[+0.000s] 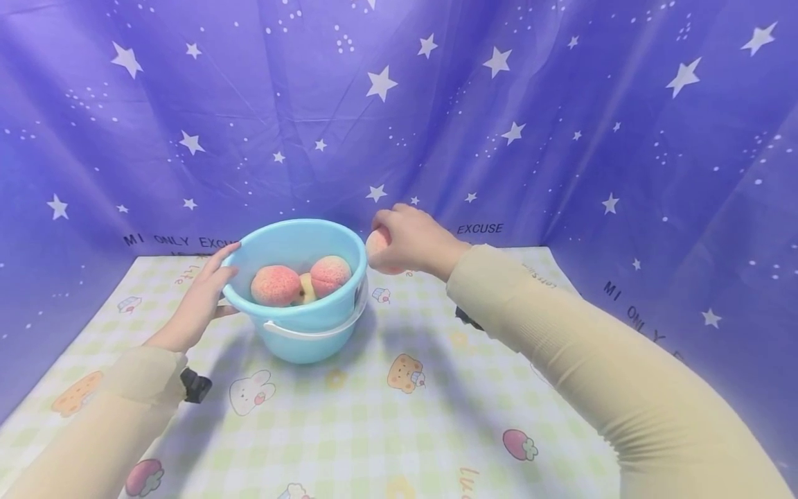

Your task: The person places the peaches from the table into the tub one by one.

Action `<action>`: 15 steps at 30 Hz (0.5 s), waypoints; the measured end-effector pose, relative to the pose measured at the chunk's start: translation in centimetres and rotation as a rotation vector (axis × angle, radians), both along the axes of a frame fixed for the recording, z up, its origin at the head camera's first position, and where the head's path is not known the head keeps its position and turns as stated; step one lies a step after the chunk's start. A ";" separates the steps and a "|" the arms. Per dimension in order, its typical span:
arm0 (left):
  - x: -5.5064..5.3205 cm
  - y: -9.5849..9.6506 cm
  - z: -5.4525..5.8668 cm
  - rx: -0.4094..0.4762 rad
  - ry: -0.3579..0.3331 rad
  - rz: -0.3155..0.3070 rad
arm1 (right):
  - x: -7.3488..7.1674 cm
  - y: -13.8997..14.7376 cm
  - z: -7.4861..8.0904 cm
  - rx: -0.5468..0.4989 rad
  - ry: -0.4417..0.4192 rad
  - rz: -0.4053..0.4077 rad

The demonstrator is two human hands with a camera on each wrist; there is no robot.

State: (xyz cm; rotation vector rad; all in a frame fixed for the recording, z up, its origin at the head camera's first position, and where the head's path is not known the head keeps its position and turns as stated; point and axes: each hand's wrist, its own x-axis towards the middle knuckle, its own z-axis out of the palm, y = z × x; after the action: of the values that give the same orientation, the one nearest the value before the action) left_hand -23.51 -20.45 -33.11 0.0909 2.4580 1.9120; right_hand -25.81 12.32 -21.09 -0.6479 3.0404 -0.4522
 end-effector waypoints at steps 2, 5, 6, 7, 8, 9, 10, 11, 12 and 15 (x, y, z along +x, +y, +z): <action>0.0 0.0 0.0 -0.001 0.002 -0.002 | -0.1 0.0 -0.1 -0.010 0.009 0.001; 0.0 0.0 0.1 -0.005 0.003 -0.002 | -0.2 -0.1 -0.2 -0.021 0.019 0.004; 0.0 0.0 0.1 -0.006 0.003 -0.001 | -0.2 -0.2 -0.2 -0.022 0.021 0.006; 0.0 0.0 0.1 -0.007 0.002 0.000 | -0.3 -0.3 -0.2 -0.024 0.023 0.009; 0.0 0.0 0.1 -0.007 0.001 0.000 | -0.3 -0.4 -0.2 -0.023 0.025 0.010; 0.0 0.0 0.1 -0.006 0.001 0.000 | -0.4 -0.5 -0.2 -0.024 0.027 0.014; 0.0 0.0 0.1 -0.005 0.001 -0.001 | -0.4 -0.6 -0.2 -0.023 0.030 0.016; 0.0 0.0 0.1 -0.004 0.000 -0.001 | -0.4 -0.7 -0.2 -0.020 0.032 0.019; 0.0 0.0 0.1 -0.003 -0.001 -0.001 | -0.5 -0.8 -0.1 -0.021 0.031 0.021; -0.1 0.1 0.0 0.003 -0.005 -0.001 | -0.6 -1.1 0.0 -0.020 0.029 0.022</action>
State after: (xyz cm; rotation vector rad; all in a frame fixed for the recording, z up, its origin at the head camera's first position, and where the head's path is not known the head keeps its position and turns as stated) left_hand -23.57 -20.39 -33.11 0.0878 2.4519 1.9133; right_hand -26.41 11.23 -21.12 -0.6949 3.0562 -0.4777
